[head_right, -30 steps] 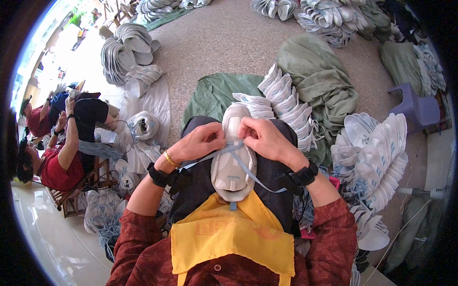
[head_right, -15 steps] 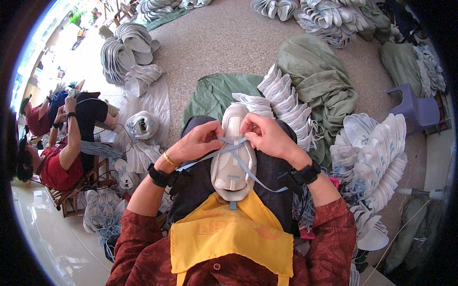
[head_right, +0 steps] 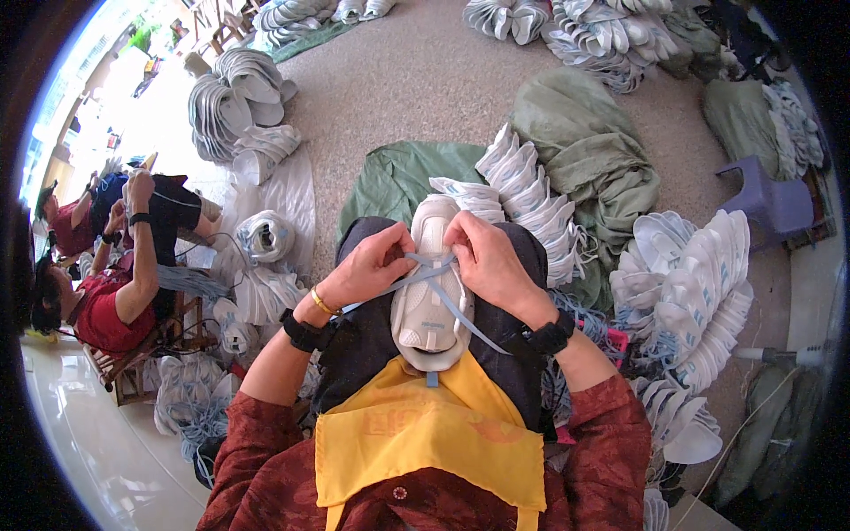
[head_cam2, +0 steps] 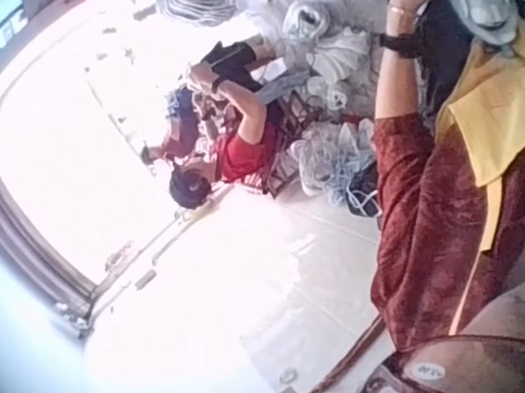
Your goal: Insert and thread a long blue lace through the eyelets of a white shoe upper.
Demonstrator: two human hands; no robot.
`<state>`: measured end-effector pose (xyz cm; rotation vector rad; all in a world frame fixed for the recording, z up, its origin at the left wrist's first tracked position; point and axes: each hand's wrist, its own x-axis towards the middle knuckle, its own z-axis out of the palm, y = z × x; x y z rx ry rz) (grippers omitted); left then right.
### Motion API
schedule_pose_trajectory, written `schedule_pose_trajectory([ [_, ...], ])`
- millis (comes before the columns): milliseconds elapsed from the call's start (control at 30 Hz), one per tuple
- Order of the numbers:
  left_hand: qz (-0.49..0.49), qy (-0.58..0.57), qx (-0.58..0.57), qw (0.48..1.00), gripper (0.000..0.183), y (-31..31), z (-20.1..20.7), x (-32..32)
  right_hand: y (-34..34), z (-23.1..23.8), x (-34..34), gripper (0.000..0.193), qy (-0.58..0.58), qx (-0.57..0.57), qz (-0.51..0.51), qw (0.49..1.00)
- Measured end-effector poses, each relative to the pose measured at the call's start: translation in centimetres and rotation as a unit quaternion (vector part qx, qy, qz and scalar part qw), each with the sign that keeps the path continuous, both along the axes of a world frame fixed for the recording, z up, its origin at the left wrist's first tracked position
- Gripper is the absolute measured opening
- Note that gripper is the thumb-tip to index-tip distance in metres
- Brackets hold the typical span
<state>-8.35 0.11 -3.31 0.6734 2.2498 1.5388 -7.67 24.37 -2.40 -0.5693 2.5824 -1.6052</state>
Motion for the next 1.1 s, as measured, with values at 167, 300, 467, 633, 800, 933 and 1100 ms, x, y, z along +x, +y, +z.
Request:
schedule_pose_trajectory([
  [167, 0.008, 0.014, -0.002, 1.000, 0.014, 0.0, 0.0, 0.2, 0.5, 1.3, 0.9, 0.013, -0.081, -0.048, -0.035, 0.995],
  [300, 0.024, 0.054, 0.003, 0.998, 0.013, 0.1, -0.5, 0.5, 1.4, 3.7, 4.5, 0.019, -0.094, -0.018, -0.042, 0.995],
  [467, 0.052, 0.078, 0.003, 0.996, 0.012, 0.6, -0.3, 1.0, 1.0, 4.9, 8.9, 0.020, -0.152, 0.022, -0.014, 0.988],
  [633, 0.082, 0.059, 0.027, 0.995, 0.010, 1.2, -0.1, 1.3, 1.4, 4.9, 8.9, 0.012, -0.192, 0.003, -0.053, 0.980],
  [800, 0.115, 0.055, 0.019, 0.992, 0.014, 1.7, 0.2, 1.6, 2.3, 4.8, 9.5, 0.010, -0.165, 0.020, -0.060, 0.984],
  [933, 0.118, 0.087, 0.022, 0.989, 0.013, 1.8, -0.5, 1.8, 2.6, 5.5, 9.8, 0.008, -0.173, 0.031, -0.070, 0.982],
  [1100, 0.092, 0.108, 0.020, 0.990, 0.014, 1.4, -0.3, 1.8, 3.9, 6.6, 11.0, 0.007, -0.143, 0.059, -0.089, 0.984],
])
